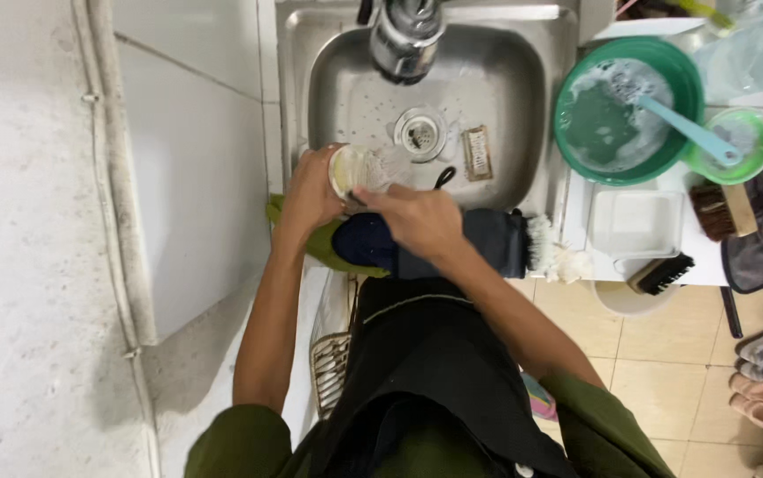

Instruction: The person scrubs a white sneaker with a brush and soap in a sink, rinses it under running water, and repeats the process. They use a sponge and a brush to clean the shoe's surface and sole.

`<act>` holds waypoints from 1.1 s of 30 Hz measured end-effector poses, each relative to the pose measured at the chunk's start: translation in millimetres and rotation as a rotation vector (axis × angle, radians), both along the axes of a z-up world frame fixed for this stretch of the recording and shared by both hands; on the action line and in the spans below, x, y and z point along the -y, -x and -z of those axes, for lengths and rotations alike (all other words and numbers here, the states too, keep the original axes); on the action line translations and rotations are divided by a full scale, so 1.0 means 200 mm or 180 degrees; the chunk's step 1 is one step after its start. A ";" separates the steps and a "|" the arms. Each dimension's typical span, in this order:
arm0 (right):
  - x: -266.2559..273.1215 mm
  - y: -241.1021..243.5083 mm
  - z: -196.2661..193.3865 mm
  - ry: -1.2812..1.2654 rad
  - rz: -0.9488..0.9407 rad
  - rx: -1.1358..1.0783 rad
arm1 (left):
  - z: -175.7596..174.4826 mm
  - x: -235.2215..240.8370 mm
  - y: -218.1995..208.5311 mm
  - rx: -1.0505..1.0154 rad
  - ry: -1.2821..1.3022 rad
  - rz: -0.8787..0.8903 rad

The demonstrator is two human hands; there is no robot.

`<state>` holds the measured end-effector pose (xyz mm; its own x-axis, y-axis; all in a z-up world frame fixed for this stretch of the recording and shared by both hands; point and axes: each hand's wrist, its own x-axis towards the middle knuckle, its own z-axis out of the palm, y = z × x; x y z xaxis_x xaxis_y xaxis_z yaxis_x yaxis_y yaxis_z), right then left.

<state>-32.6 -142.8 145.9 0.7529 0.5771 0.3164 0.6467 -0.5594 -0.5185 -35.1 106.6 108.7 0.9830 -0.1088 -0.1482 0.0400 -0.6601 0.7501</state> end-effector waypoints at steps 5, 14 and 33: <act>-0.11 -0.16 -0.20 -0.0044 0.0386 -0.0480 | 0.01 0.05 0.01 0.0030 0.0049 -0.0059; -0.16 -0.14 -0.14 -0.0061 0.0655 -0.0737 | -0.02 0.01 0.02 0.0067 0.0271 -0.0089; -0.13 -0.03 0.13 0.0156 0.0915 -0.1654 | -0.04 -0.07 -0.01 -0.0048 0.0558 -0.0312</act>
